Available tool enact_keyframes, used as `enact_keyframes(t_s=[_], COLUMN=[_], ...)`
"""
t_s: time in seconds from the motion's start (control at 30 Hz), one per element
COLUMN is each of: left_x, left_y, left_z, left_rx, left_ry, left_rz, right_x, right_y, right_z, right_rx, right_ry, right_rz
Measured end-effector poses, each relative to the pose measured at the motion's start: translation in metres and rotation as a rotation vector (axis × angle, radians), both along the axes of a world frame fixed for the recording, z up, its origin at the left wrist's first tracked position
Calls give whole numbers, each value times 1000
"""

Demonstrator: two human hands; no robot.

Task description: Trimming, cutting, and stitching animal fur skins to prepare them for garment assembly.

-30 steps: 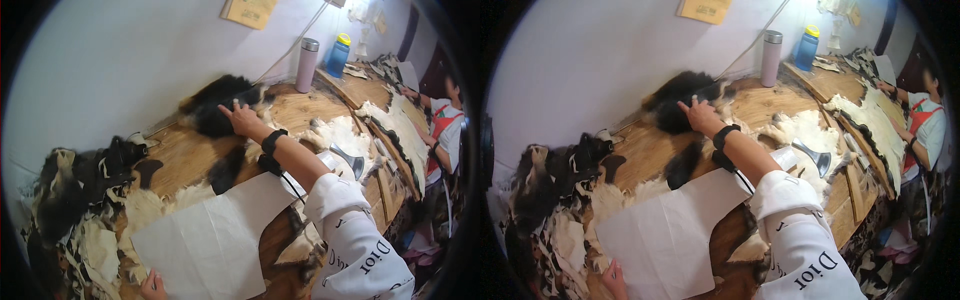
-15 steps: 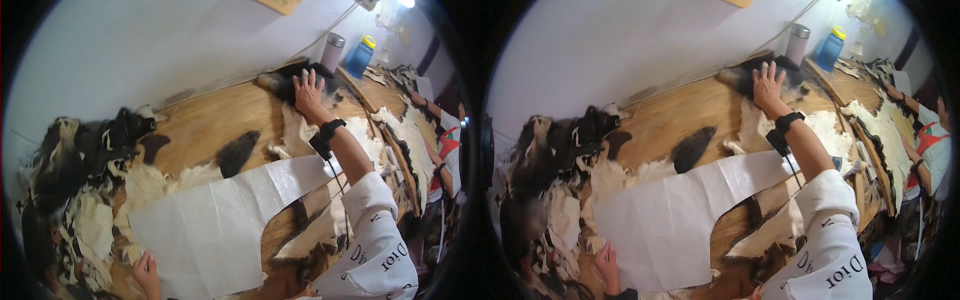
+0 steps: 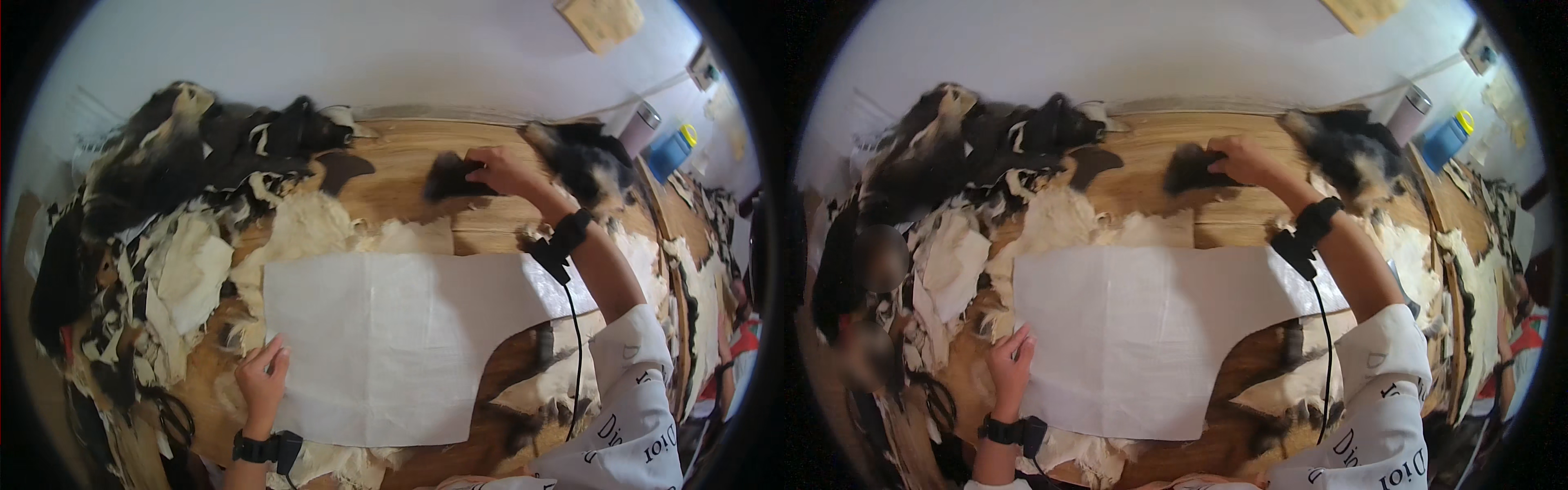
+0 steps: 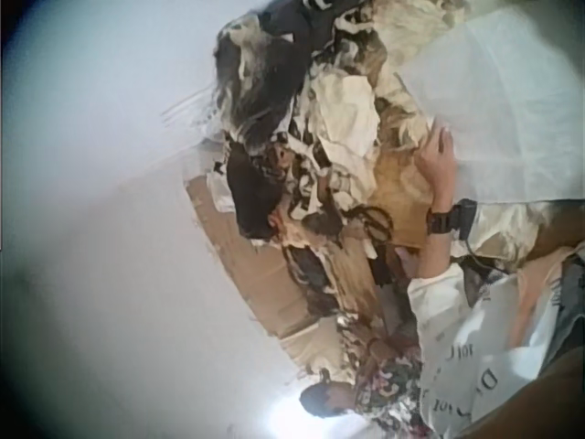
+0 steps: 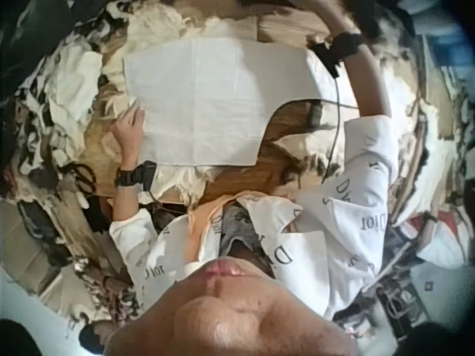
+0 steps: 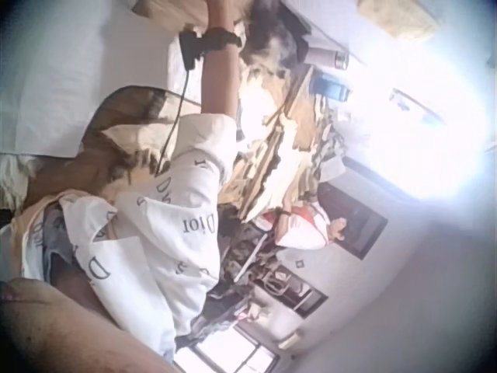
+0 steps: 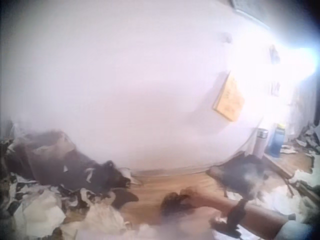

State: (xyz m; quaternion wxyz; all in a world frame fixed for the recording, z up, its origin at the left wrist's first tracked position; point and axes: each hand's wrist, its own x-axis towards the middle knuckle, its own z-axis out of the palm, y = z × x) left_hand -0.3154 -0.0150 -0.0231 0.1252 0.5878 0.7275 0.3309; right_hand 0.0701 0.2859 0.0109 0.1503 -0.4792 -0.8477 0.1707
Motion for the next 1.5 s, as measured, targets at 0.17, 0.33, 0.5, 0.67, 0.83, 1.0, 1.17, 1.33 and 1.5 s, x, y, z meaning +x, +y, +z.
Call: enact_keyframes(t_s=[0.17, 0.33, 0.5, 0.67, 0.83, 1.0, 1.17, 1.33, 1.5], left_x=[6, -1, 2, 6, 7, 7, 2, 3, -2], left_y=[3, -1, 0, 3, 5, 4, 0, 5, -1], left_z=[5, -6, 0, 3, 9, 12, 4, 0, 7], left_rx=[15, 16, 24, 40, -12, -19, 42, 18, -78], left_ry=[22, -70, -17, -46, -19, -44, -26, -26, -109], left_rz=[-13, 19, 0, -21, -6, -10, -20, -85, -17], right_x=[-85, -220, -235, -207, -194, -122, -45, -45, -126], right_y=[-19, -68, -27, 23, 27, 40, 26, -28, -152], right_z=[48, 78, 29, -74, -59, -54, -17, 35, 49], right_rx=[-38, -758, 76, 303, 311, 310, 321, 351, -62], right_ry=[-124, 910, 100, -126, -216, -211, -500, -290, 173], right_rz=[68, 303, 412, 385, 440, 346, 93, -19, 289])
